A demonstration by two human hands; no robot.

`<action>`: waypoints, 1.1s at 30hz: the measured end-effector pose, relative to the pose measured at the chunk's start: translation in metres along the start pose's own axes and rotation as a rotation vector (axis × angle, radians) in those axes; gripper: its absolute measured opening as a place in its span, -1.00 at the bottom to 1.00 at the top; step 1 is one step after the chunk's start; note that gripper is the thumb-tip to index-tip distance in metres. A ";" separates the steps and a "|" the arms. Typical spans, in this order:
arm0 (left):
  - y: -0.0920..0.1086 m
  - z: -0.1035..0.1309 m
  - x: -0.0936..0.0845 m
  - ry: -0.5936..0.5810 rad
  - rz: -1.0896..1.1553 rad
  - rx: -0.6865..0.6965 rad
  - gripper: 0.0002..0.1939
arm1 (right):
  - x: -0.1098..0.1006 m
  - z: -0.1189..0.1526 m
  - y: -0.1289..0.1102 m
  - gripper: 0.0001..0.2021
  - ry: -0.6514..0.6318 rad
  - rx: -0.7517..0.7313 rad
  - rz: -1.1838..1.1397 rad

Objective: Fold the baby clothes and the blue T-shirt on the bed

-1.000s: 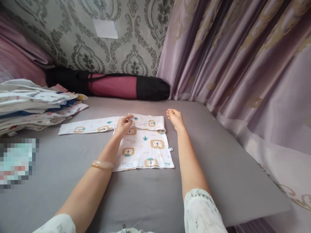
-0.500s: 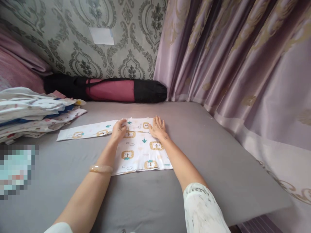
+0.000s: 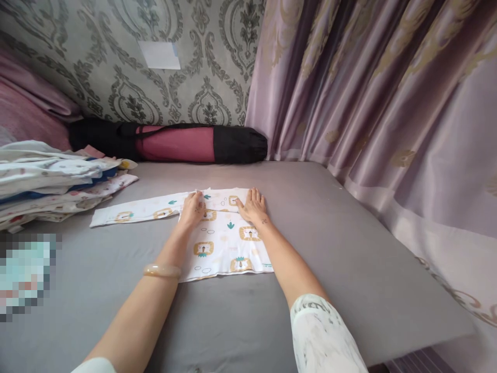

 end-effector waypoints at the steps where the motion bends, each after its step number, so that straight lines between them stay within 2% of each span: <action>1: 0.000 0.000 0.000 -0.019 -0.028 -0.018 -0.60 | -0.002 0.000 0.000 -0.17 -0.016 0.006 0.001; 5: 0.003 0.004 -0.003 -0.045 -0.151 -0.107 -0.62 | -0.011 -0.001 -0.005 -0.18 -0.076 0.029 0.019; 9: 0.013 0.009 -0.011 0.017 -0.168 -0.057 -0.63 | -0.017 0.001 -0.018 -0.29 0.036 -0.051 0.049; 11: 0.017 0.011 -0.012 -0.021 -0.175 -0.017 -0.64 | -0.014 0.002 -0.025 -0.32 0.066 -0.102 0.048; 15: 0.020 0.015 -0.007 -0.154 -0.221 -0.008 -0.68 | -0.003 0.002 -0.027 -0.33 0.020 -0.082 0.021; 21: 0.021 0.017 -0.008 -0.185 -0.224 -0.022 -0.70 | -0.003 -0.003 -0.024 -0.31 -0.012 -0.080 0.013; 24: 0.022 0.016 -0.010 -0.197 -0.193 -0.016 -0.72 | -0.006 0.000 -0.032 -0.32 -0.004 -0.075 0.008; 27: 0.021 0.011 -0.013 -0.209 -0.104 -0.019 -0.72 | -0.006 0.005 -0.050 -0.35 0.034 -0.157 0.012; 30: 0.017 0.007 -0.019 -0.169 0.062 -0.048 -0.67 | 0.002 0.008 -0.066 -0.37 -0.023 -0.205 0.015; 33: 0.012 0.006 -0.030 -0.141 0.221 -0.113 -0.63 | 0.007 0.006 -0.070 -0.38 -0.057 -0.196 0.024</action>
Point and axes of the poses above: each hand's wrist, its own z-axis away from the middle knuckle, its own x-axis out of the palm, y = z × x, the point moved 3 cm from there along -z, towards the middle knuckle, and after that the axes turned 10 degrees about -y, right-handed, at the moved point
